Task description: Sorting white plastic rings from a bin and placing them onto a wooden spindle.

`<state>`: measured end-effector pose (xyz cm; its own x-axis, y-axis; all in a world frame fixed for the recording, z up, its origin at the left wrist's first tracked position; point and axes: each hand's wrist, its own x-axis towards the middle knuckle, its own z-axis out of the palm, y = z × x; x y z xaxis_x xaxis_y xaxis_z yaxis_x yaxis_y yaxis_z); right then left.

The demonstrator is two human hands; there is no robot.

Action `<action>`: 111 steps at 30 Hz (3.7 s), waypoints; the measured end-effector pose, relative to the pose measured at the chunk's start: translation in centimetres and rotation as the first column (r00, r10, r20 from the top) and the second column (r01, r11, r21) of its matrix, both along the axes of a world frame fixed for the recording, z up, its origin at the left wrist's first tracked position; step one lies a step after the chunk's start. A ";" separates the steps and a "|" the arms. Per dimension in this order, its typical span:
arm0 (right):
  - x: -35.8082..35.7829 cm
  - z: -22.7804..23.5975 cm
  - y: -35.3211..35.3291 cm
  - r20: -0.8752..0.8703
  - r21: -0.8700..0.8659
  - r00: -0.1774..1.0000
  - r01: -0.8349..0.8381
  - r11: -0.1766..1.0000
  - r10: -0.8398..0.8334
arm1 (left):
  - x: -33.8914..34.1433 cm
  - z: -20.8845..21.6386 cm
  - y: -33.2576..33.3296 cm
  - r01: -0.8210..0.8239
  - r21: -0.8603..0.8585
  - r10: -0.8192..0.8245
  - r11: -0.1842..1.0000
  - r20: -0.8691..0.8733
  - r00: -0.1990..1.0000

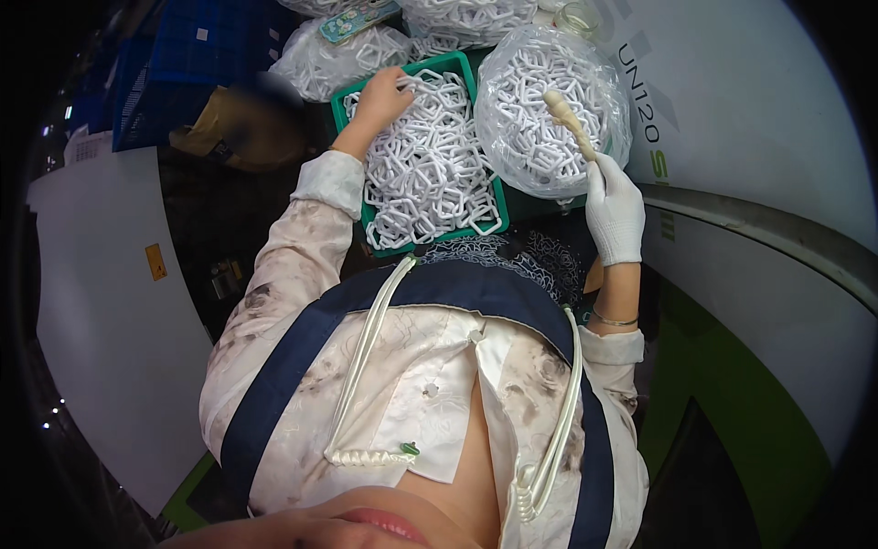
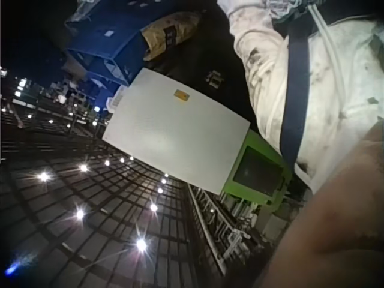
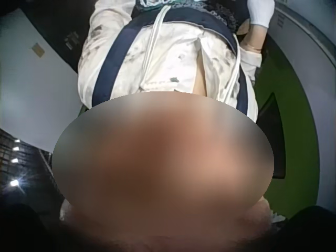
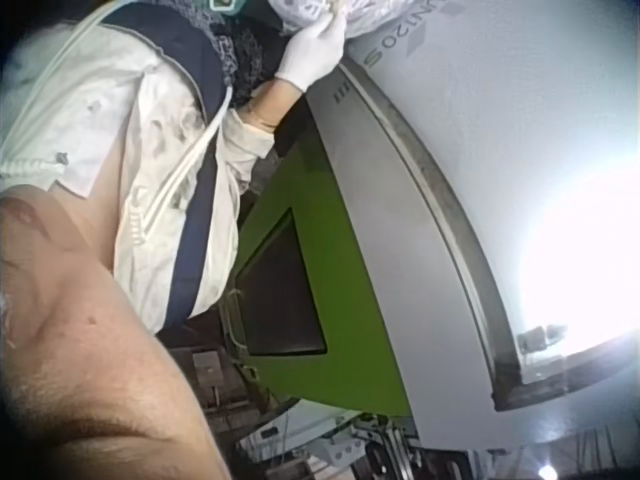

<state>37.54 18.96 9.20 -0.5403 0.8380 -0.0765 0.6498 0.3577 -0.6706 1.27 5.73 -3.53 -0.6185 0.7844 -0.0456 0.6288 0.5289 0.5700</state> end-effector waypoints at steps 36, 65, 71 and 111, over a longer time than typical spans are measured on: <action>1.6 0.5 -0.1 -0.013 -0.145 0.998 0.067 0.987 -0.069 | -12.7 9.7 15.7 -0.099 0.213 0.148 0.972 -0.224 0.963; 0.3 0.0 -0.3 -0.031 -0.141 0.999 0.027 0.990 -0.032 | 0.3 -0.8 5.1 0.169 -0.019 -0.170 0.985 -0.011 0.985; 0.3 -0.3 -0.1 -0.078 -0.094 0.996 0.031 0.995 -0.038 | 2.5 -0.8 5.3 0.302 -0.199 -0.316 0.932 -0.041 0.948; -0.1 -1.0 -1.1 -0.088 -0.078 0.994 -0.067 0.995 0.060 | -1.4 0.3 3.4 0.336 -0.341 -0.469 0.878 -0.469 0.749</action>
<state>37.42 17.82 8.24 -0.5994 0.7949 -0.0936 0.5664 0.3387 -0.7513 -0.08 9.12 -3.23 -0.2252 0.9742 -0.0149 0.9743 0.2250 -0.0108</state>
